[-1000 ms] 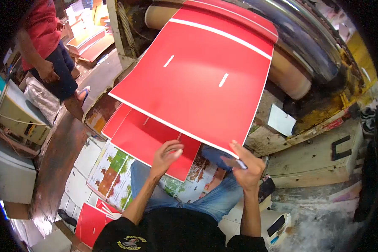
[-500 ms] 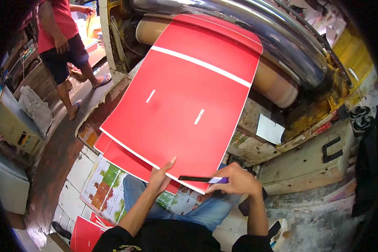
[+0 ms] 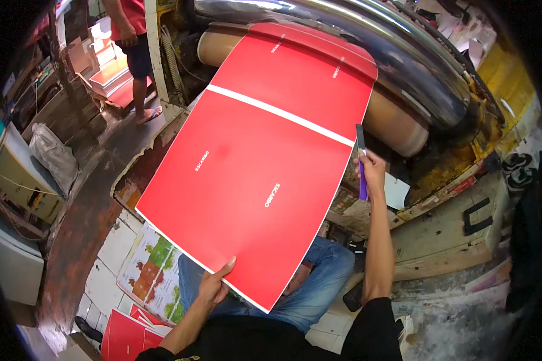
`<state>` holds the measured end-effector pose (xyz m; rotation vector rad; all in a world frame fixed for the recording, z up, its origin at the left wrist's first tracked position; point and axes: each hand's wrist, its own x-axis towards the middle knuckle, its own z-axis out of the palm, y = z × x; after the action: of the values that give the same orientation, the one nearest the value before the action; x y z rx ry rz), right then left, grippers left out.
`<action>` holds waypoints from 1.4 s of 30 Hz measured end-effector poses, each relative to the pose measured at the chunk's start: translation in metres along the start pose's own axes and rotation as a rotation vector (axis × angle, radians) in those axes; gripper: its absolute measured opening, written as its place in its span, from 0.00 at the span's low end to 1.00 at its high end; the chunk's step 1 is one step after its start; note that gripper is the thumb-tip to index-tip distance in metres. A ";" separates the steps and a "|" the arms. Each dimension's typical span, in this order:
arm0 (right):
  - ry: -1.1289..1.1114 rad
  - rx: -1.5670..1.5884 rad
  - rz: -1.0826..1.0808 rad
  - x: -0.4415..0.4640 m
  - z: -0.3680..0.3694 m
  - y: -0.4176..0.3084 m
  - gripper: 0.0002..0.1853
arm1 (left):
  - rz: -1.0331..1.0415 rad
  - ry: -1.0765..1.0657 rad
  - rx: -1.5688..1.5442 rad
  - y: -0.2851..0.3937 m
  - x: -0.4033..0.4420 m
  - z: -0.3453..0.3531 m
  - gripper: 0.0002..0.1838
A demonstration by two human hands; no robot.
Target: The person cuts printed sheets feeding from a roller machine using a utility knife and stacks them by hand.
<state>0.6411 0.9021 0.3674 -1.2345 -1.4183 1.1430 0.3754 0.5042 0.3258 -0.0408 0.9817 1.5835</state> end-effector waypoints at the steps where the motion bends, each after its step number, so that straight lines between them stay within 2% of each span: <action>1: 0.001 0.010 0.029 -0.008 0.001 0.002 0.19 | -0.006 0.015 0.000 0.002 -0.004 -0.001 0.24; 4: 0.015 0.029 0.107 -0.025 0.000 -0.002 0.19 | -0.025 0.009 0.006 0.003 -0.010 -0.013 0.24; 7: 0.056 0.144 0.031 -0.041 0.004 -0.009 0.20 | -0.044 0.016 0.029 0.001 -0.019 -0.024 0.24; 9: -0.029 0.092 0.014 -0.050 0.009 -0.016 0.20 | -0.032 0.038 0.054 0.002 -0.026 -0.025 0.23; 12: -0.017 -0.012 0.075 -0.054 0.016 0.001 0.17 | -0.023 0.035 0.064 0.005 -0.036 -0.029 0.22; 18: -0.120 0.019 0.173 -0.082 0.020 0.014 0.18 | -0.080 0.106 0.107 0.009 -0.052 -0.049 0.22; 20: 0.013 0.032 0.067 -0.090 0.025 0.013 0.18 | -0.066 0.066 0.086 0.011 -0.056 -0.059 0.24; 21: 0.120 0.110 0.107 -0.091 0.029 0.005 0.17 | -0.065 0.083 0.111 0.013 -0.059 -0.061 0.24; 22: 0.121 0.111 0.110 -0.091 0.032 0.002 0.17 | -0.063 0.100 0.136 0.013 -0.065 -0.065 0.25; 24: 0.112 0.093 0.251 -0.088 0.041 -0.003 0.18 | -0.043 0.081 0.126 0.012 -0.071 -0.077 0.26; 26: 0.033 0.148 0.261 -0.085 0.046 0.008 0.17 | -0.019 0.179 0.171 0.010 -0.073 -0.090 0.27; 28: -0.041 0.019 0.235 -0.073 0.047 0.054 0.15 | -0.053 0.190 0.135 0.017 -0.074 -0.150 0.27; 29: -0.011 0.006 0.229 -0.076 0.050 0.069 0.14 | -0.091 0.193 0.102 0.026 -0.080 -0.179 0.27; 32: 0.042 -0.032 0.234 -0.093 0.063 0.075 0.14 | 0.007 0.170 0.193 0.066 -0.109 -0.203 0.26; 34: 0.026 0.001 0.217 -0.106 0.070 0.065 0.14 | 0.045 0.249 0.404 0.078 -0.124 -0.232 0.25; 35: 0.002 -0.002 0.221 -0.111 0.072 0.058 0.15 | -0.055 0.333 0.450 0.081 -0.122 -0.244 0.26; 36: -0.019 -0.006 0.219 -0.115 0.075 0.047 0.15 | -0.057 0.333 0.453 0.075 -0.110 -0.249 0.26; 38: -0.021 0.015 0.217 -0.131 0.080 0.022 0.15 | 0.111 0.339 0.325 0.051 -0.077 -0.263 0.26; 40: -0.089 0.033 0.183 -0.140 0.081 0.010 0.17 | 0.009 0.237 0.218 0.015 -0.012 -0.309 0.26; 41: -0.113 0.022 0.179 -0.146 0.080 0.004 0.17 | 0.021 0.251 0.255 0.017 -0.005 -0.245 0.27; 42: -0.126 0.019 0.174 -0.151 0.080 -0.002 0.17 | 0.027 0.232 0.222 -0.002 0.026 -0.247 0.28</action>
<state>0.5757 0.7455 0.3481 -1.3117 -1.4093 1.3708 0.2508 0.3772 0.1526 -0.0585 1.3402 1.5076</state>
